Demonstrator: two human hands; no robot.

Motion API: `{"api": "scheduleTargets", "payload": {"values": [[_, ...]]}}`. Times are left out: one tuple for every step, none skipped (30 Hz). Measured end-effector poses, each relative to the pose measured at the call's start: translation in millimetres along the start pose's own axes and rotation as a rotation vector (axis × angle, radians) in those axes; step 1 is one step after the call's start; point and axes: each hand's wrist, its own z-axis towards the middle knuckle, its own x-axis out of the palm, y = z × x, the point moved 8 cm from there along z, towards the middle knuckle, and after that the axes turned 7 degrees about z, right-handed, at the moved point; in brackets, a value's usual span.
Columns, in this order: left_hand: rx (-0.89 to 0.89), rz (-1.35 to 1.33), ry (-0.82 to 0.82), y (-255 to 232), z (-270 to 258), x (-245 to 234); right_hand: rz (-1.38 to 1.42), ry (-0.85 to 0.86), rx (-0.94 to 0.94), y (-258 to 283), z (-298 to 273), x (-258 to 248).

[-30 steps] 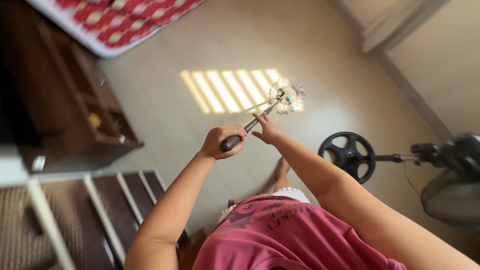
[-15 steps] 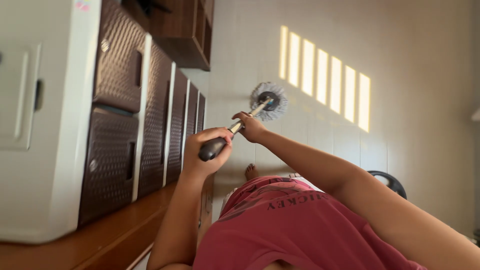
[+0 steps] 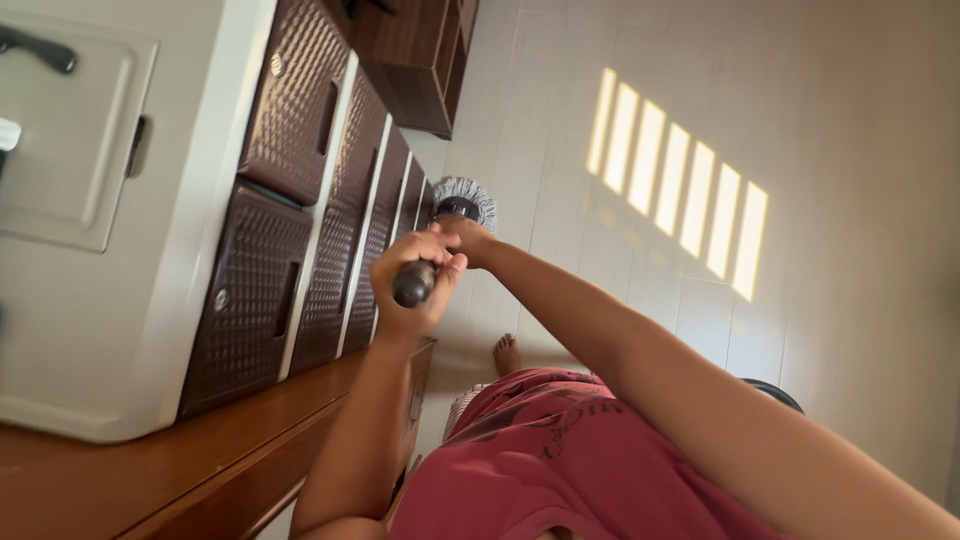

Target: The person mops the floor using a spin mop, moving through a hallway and into a bedroom. They clean around furniture and a standing fan, covering multiple floor areas.

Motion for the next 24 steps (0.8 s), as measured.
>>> {"api": "scheduleTargets", "payload": {"values": [[0.005,-0.009,0.015,-1,-2,10,0.000,-0.016,0.008,0,-9,-7],[0.045,-0.048,0.023,-5,-4,22,0.066,-0.028,0.088,-6,-20,-15],[0.085,-0.092,0.040,-9,-6,34,0.136,-0.048,0.172,-13,-33,-22],[0.088,-0.105,0.063,-14,-7,48,0.140,-0.071,0.184,-10,-46,-26],[0.122,-0.176,0.099,-19,-7,65,0.236,-0.124,0.235,-13,-61,-36],[0.155,-0.248,0.134,-26,-7,83,0.333,-0.179,0.283,-17,-78,-46],[0.159,-0.273,0.167,-33,-5,100,0.337,-0.217,0.300,-22,-97,-57],[0.189,-0.324,0.198,-44,-4,118,0.359,-0.251,0.215,-19,-115,-70],[0.217,-0.380,0.234,-55,-3,136,0.378,-0.292,0.131,-16,-135,-83],[0.219,-0.408,0.272,-64,0,154,0.380,-0.337,0.150,-25,-154,-92],[0.230,-0.457,0.330,-76,1,174,0.383,-0.405,0.097,-28,-176,-104],[0.240,-0.505,0.388,-89,1,195,0.382,-0.472,0.043,-30,-199,-116],[0.241,-0.535,0.426,-100,-3,220,0.380,-0.517,0.064,-43,-225,-126],[0.266,-0.556,0.460,-113,-9,244,0.329,-0.565,0.052,-51,-251,-135],[0.292,-0.574,0.488,-127,-15,264,0.277,-0.605,0.040,-58,-276,-142],[0.292,-0.599,0.520,-137,-26,289,0.274,-0.642,0.059,-56,-309,-156],[0.258,-0.683,0.578,-146,-34,317,0.243,-0.679,0.071,-56,-341,-175],[0.222,-0.766,0.636,-155,-42,346,0.212,-0.715,0.084,-55,-373,-193],[0.224,-0.790,0.667,-162,-52,372,0.206,-0.750,0.101,-59,-402,-207],[0.218,-0.825,0.716,-170,-63,399,0.215,-0.813,0.097,-62,-433,-222],[0.213,-0.862,0.765,-177,-74,426,0.221,-0.877,0.093,-65,-465,-237],[0.216,-0.887,0.796,-189,-80,454,0.211,-0.913,0.109,-73,-494,-250],[0.215,-0.935,0.811,-201,-87,480,0.168,-0.954,0.133,-80,-525,-262],[0.214,-0.983,0.825,-214,-95,505,0.125,-0.993,0.157,-87,-557,-273]]}}
